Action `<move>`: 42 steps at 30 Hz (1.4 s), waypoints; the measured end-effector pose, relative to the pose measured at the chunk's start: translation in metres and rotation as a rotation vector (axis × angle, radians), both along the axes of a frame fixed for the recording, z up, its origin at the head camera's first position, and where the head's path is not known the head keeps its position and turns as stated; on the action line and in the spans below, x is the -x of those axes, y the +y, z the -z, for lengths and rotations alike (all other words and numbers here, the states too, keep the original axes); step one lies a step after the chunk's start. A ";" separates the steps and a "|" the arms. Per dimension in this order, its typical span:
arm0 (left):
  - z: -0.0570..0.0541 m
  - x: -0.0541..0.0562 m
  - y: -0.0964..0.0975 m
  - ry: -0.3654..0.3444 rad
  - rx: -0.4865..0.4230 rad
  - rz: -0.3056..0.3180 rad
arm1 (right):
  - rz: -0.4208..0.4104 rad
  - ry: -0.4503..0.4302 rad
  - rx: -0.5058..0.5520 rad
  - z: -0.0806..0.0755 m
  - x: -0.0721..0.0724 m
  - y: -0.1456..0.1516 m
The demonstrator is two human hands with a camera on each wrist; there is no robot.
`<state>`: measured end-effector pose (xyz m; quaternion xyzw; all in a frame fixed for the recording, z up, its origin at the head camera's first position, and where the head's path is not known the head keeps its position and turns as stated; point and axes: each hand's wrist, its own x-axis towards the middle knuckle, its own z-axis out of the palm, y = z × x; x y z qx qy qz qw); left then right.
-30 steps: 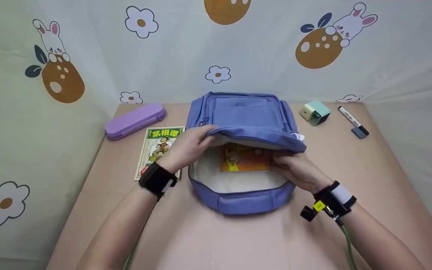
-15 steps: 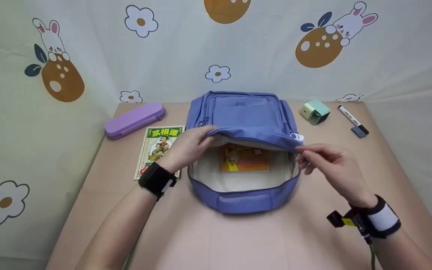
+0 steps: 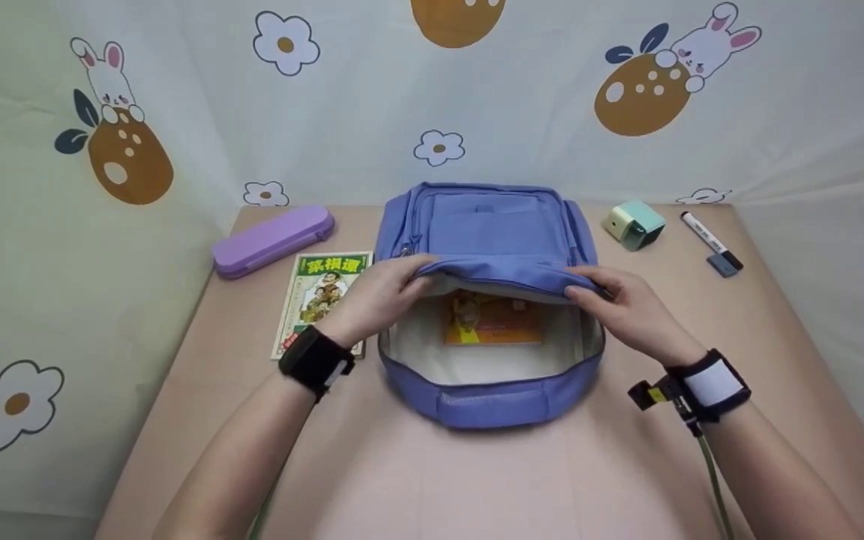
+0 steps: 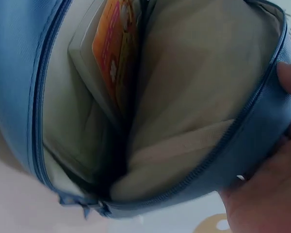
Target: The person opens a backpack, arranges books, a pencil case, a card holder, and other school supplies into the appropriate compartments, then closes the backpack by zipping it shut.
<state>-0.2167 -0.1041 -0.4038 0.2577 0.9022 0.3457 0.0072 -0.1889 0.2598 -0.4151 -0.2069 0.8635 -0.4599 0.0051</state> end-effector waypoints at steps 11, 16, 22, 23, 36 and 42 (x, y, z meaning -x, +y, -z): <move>0.004 -0.002 -0.003 0.011 -0.009 0.028 | 0.063 0.141 0.040 0.006 0.002 -0.014; 0.007 -0.004 -0.005 0.013 -0.008 0.065 | 0.103 0.158 0.046 0.008 0.003 -0.018; 0.008 -0.010 -0.011 0.008 0.005 0.117 | 0.119 0.143 0.054 0.009 0.003 -0.021; 0.007 -0.011 -0.013 0.000 0.005 0.121 | 0.121 0.138 0.054 0.009 0.004 -0.021; 0.012 -0.014 -0.082 -0.036 0.127 -0.336 | 0.116 0.108 0.039 0.009 0.002 -0.023; 0.039 -0.013 -0.110 -0.199 0.364 -0.458 | 0.123 0.092 0.034 0.009 0.001 -0.020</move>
